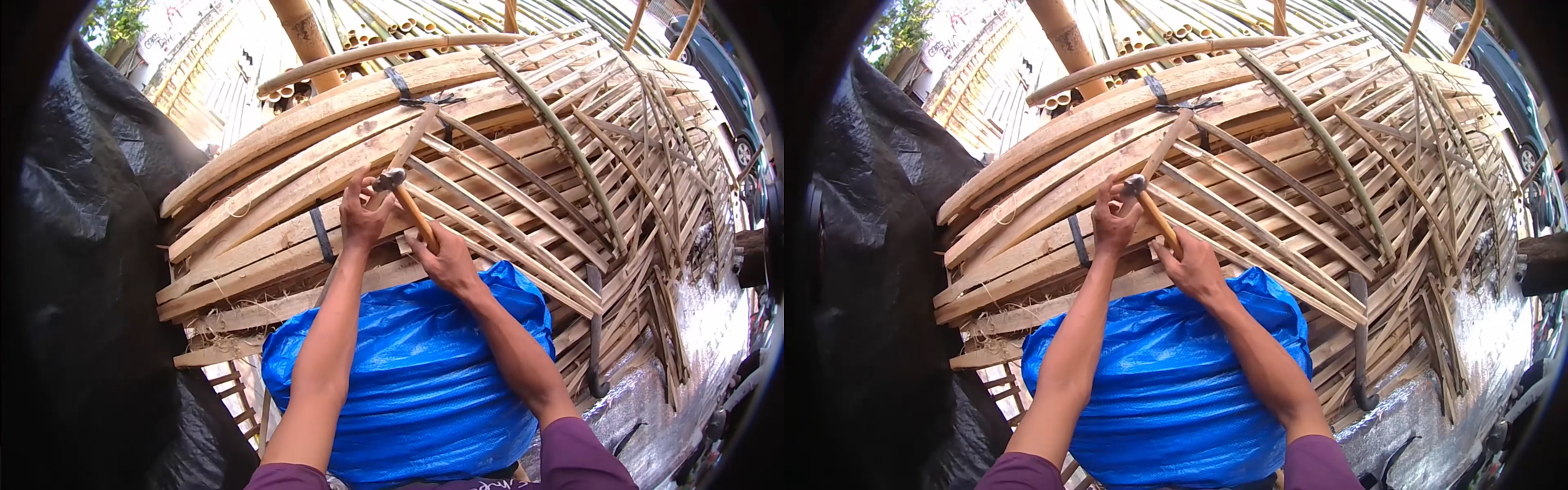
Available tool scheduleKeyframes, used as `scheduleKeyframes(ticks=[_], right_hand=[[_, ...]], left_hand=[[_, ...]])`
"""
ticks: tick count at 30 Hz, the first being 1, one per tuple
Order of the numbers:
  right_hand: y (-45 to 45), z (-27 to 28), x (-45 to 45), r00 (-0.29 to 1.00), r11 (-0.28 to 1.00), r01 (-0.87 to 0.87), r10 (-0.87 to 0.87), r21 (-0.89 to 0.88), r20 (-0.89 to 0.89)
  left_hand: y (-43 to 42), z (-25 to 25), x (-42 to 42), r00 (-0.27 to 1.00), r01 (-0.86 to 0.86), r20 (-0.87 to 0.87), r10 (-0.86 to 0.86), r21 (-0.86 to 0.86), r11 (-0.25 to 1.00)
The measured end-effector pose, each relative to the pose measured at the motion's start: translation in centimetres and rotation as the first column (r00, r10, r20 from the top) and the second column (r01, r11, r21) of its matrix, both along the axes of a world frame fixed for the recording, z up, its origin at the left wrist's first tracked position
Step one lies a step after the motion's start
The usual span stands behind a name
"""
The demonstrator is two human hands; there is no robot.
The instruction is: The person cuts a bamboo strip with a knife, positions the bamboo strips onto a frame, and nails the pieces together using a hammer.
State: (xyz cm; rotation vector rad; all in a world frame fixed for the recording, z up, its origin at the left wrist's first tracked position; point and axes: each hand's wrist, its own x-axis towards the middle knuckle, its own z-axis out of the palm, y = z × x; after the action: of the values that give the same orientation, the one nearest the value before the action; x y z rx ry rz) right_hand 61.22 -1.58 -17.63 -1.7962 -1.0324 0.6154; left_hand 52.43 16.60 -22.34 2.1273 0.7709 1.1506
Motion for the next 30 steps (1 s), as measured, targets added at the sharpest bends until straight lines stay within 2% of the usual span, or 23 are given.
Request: scheduleKeyframes(ticks=[2,3,4,6,7,8,10,12,14,16,17,18,20,21,27,30], right_hand=[[0.1,-0.8,0.2,0.997,0.982,-0.066,0.071,0.174,-0.025],[0.1,-1.6,0.1,0.992,0.965,-0.128,0.121,0.228,0.045],[-0.2,-0.7,0.0,0.995,0.967,-0.096,0.089,0.238,0.04],[-0.9,1.2,-0.8,0.944,0.95,-0.237,0.175,0.203,0.28],[-1.2,2.0,-1.0,0.883,0.951,-0.291,0.224,0.108,0.412],[-1.8,3.0,-1.5,0.895,0.956,-0.268,0.201,0.121,0.398],[-3.3,6.6,-2.3,0.859,0.964,-0.257,0.257,-0.061,0.442],[-4.5,7.6,-3.3,0.843,0.946,-0.284,0.323,-0.155,0.431],[-5.3,6.2,-4.5,0.867,0.967,-0.237,0.253,-0.091,0.429],[-5.9,6.4,-4.8,0.855,0.959,-0.247,0.285,-0.143,0.434],[-6.2,6.4,-4.8,0.873,0.961,-0.237,0.275,-0.143,0.402],[-6.4,6.4,-4.8,0.891,0.964,-0.225,0.263,-0.143,0.37],[-6.8,6.5,-4.9,0.921,0.969,-0.205,0.24,-0.141,0.308],[-6.9,6.6,-4.9,0.934,0.971,-0.194,0.227,-0.141,0.276],[-7.2,6.1,-4.8,0.957,0.966,-0.231,0.247,-0.112,0.155],[-7.3,5.8,-4.6,0.956,0.966,-0.239,0.251,-0.093,0.152]], left_hand=[[-0.3,0.3,-0.1,0.997,0.011,-0.083,0.007,0.215,0.977],[0.5,-0.7,0.0,0.993,0.105,-0.071,-0.09,0.248,0.963],[0.2,0.2,0.4,0.988,0.147,-0.069,-0.135,0.219,0.965],[-1.3,3.0,0.3,0.977,0.107,-0.208,-0.042,0.314,0.943],[-2.5,4.7,0.4,0.977,0.162,-0.174,-0.125,0.216,0.963],[-2.2,5.0,0.7,0.958,0.267,-0.172,-0.229,0.248,0.931],[-4.4,6.5,0.9,0.918,0.348,-0.259,-0.301,0.162,0.923],[-6.4,7.4,1.4,0.918,0.37,-0.226,-0.326,0.191,0.909],[-8.1,8.1,1.7,0.922,0.378,-0.181,-0.343,0.222,0.899],[-9.4,8.4,1.1,0.894,0.436,-0.132,-0.427,0.043,0.899],[-9.5,7.5,0.6,0.896,0.436,-0.149,-0.418,0.118,0.892],[-10.2,7.6,0.1,0.897,0.435,-0.151,-0.416,0.122,0.892],[-11.3,8.3,-0.7,0.851,0.519,-0.089,-0.518,-0.022,0.855],[-11.3,8.2,-0.6,0.853,0.52,-0.096,-0.513,0.071,0.851],[-11.7,8.0,-0.9,0.863,0.502,-0.138,-0.486,0.126,0.856],[-11.6,7.9,-1.0,0.866,0.495,-0.158,-0.475,0.136,0.858]])
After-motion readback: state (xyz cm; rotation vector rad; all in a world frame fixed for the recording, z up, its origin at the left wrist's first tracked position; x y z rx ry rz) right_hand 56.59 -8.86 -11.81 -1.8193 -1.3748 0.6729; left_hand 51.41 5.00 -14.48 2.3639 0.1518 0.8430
